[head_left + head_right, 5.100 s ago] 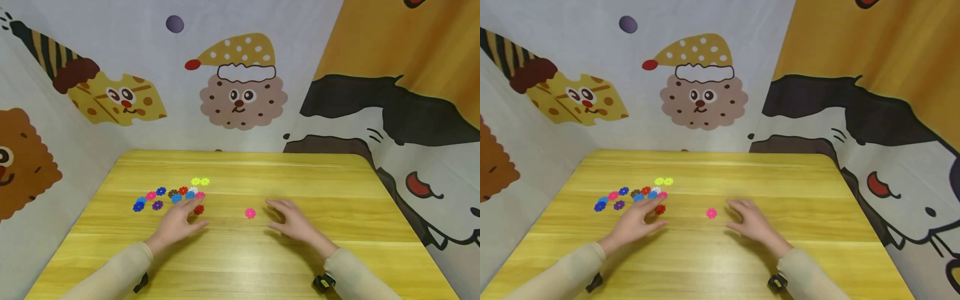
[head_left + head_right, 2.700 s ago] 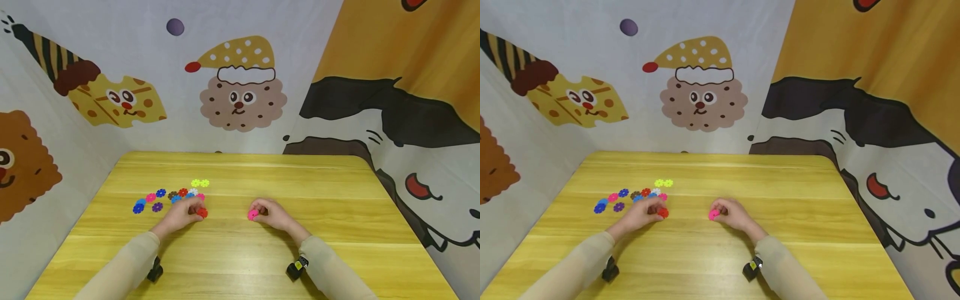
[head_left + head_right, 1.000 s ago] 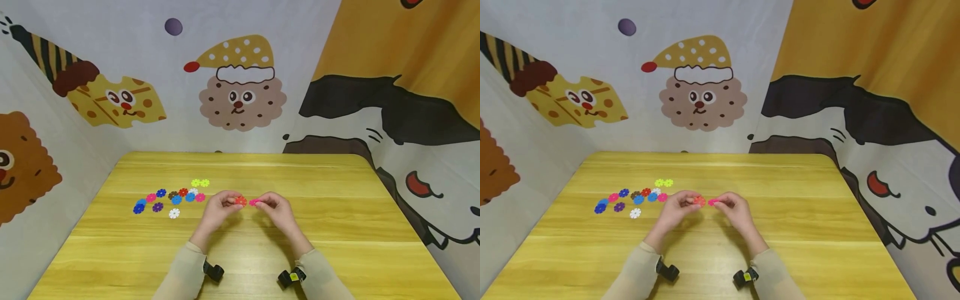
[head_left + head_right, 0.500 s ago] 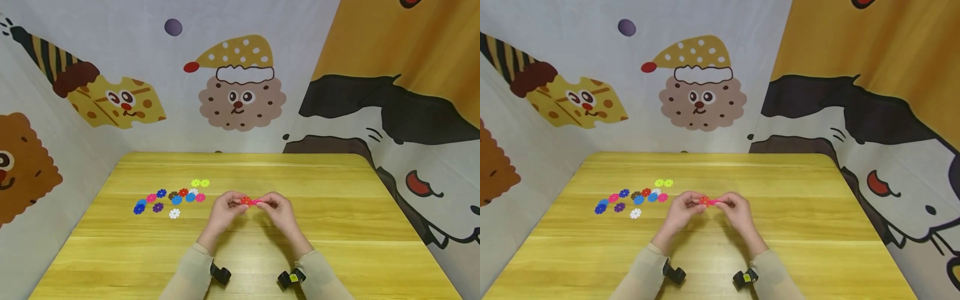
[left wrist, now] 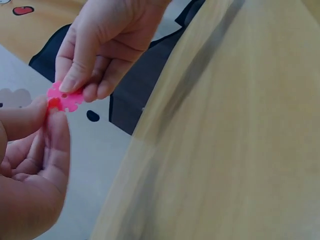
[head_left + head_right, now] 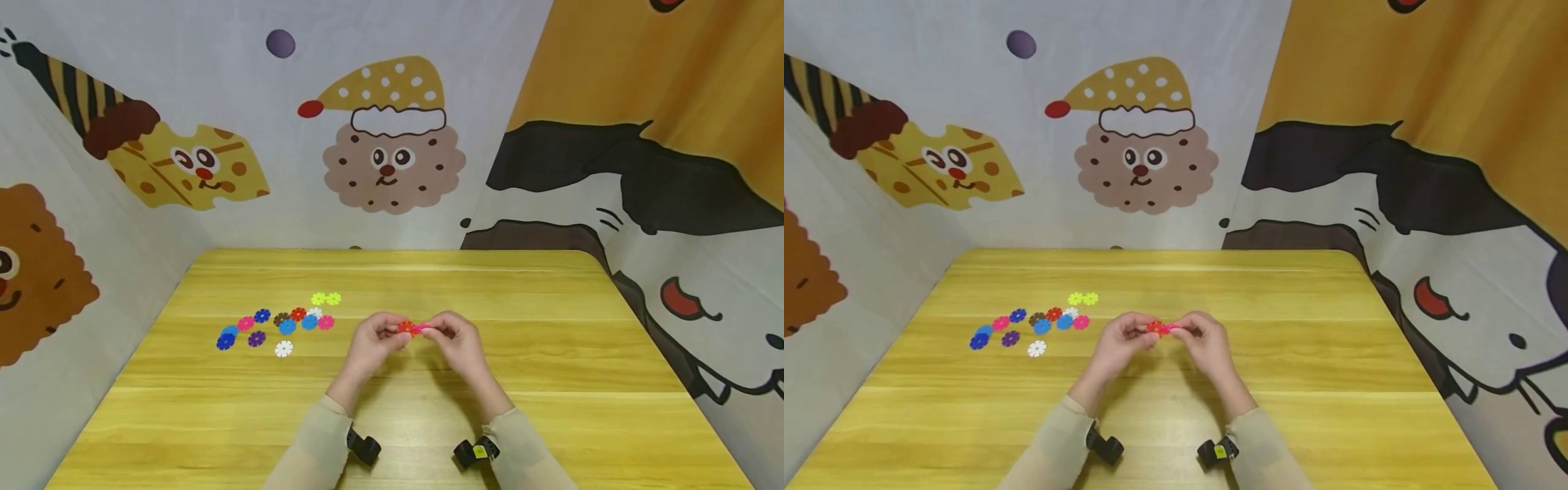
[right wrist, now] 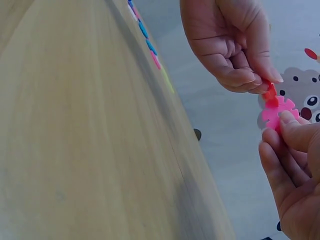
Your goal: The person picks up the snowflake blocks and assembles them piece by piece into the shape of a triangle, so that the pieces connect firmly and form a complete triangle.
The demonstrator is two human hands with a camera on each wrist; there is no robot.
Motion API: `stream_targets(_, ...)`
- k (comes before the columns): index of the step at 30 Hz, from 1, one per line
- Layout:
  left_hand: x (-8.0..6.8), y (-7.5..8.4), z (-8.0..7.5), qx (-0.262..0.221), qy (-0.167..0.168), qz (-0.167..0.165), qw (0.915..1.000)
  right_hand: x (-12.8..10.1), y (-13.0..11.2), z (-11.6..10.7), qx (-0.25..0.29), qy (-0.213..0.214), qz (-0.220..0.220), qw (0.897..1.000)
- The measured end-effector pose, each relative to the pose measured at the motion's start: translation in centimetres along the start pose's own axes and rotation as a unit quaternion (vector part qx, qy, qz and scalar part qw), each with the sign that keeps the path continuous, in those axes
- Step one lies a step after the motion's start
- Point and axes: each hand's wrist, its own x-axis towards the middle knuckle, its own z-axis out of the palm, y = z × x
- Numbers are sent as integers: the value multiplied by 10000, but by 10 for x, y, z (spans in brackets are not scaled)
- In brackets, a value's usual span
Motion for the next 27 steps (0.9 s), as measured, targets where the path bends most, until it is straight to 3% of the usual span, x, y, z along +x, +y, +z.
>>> stream_targets(2, 1, 2, -2, 26, -42, -10, 10000, 1, 13, 1, -47, 0, -101, 9999)
stream_targets(7, 0, 2, -6, 175, -39, -120, 9998, 2, 17, 1, -144, -59, -404, 9991)
stream_targets(16, 1, 1, -3, 25, 188, -466, 9987, 2, 15, 6, -230, -844, -296, 9957)
stream_targets(27, -2, 2, -6, 4, 103, -403, 9991, 1, -26, 5, -372, -1155, -269, 9922)
